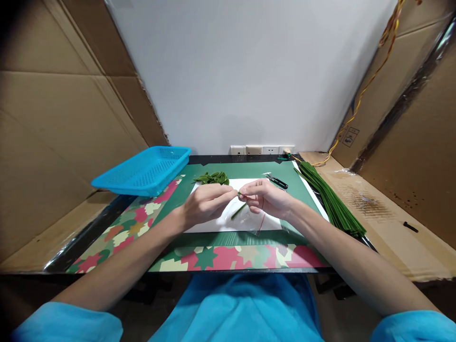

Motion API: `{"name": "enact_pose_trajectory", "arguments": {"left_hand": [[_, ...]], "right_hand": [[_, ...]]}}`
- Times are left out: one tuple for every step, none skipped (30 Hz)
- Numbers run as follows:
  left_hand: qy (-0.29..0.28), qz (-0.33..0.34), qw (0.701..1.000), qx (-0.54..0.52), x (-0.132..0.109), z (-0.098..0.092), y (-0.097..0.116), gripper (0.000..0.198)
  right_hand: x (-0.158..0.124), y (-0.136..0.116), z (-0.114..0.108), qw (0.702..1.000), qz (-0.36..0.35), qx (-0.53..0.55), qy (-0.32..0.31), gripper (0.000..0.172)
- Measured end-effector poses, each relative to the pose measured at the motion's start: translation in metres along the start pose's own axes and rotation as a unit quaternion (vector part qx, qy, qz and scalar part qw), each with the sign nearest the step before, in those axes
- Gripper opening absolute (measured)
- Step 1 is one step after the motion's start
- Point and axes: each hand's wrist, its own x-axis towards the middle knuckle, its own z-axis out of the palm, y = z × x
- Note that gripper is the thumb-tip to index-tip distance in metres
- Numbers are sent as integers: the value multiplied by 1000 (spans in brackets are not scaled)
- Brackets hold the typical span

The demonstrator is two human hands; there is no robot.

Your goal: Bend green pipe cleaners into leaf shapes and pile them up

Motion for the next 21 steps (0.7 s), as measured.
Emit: {"name": "enact_pose_trajectory", "arguments": {"left_hand": [[5,0,1000,0,0,1,0,16],[15,-3,1000,-8,1,2,0,16],[27,-12,999,-26,2,4,1,16],[38,-30,997,-55,4,6,2,17],[44,-56,993,-94,6,7,4,18],[40,-87,985,-142,9,8,6,20],[29,-118,974,-190,11,9,7,23],[12,-145,960,-237,12,9,9,25],[-6,-168,945,-279,13,8,10,27],[-23,-185,931,-314,13,7,11,28],[-38,-199,918,-341,12,6,11,28],[-49,-208,908,-359,11,6,12,27],[-56,-213,904,-367,10,5,13,26],[-59,-212,904,-365,9,5,14,26],[-55,-205,911,-355,9,5,16,26],[-47,-192,921,-337,8,5,18,26],[-35,-173,933,-312,8,5,20,26],[-21,-148,948,-280,9,5,23,26],[-8,-117,964,-238,9,4,24,24],[5,-77,980,-184,10,2,25,20],[15,-25,993,-116,11,0,26,17]], "right_hand": [[-1,-2,1,999,-19,-28,8,23],[-3,-3,2,996,-48,-73,25,25],[-4,-4,3,985,-89,-137,51,27],[-6,-4,3,962,-138,-220,84,29],[-7,-3,3,922,-193,-313,119,29],[-8,-2,2,866,-246,-409,150,28],[-10,0,1,800,-291,-496,171,27],[-11,1,0,735,-326,-567,181,27],[-12,3,-1,678,-352,-619,181,26],[-12,4,-2,637,-371,-653,174,26],[-12,5,-2,613,-386,-670,164,26],[-12,5,-1,605,-398,-672,154,25],[-11,5,0,611,-409,-662,145,24],[-10,4,2,629,-416,-642,141,24],[-9,3,4,653,-419,-615,142,24],[-9,2,7,681,-420,-582,146,25],[-9,0,9,713,-414,-545,151,27],[-9,-1,12,748,-401,-506,155,28],[-9,-3,14,787,-380,-462,154,30],[-9,-4,16,825,-354,-415,148,32],[-10,-5,17,861,-327,-364,137,33]]}}
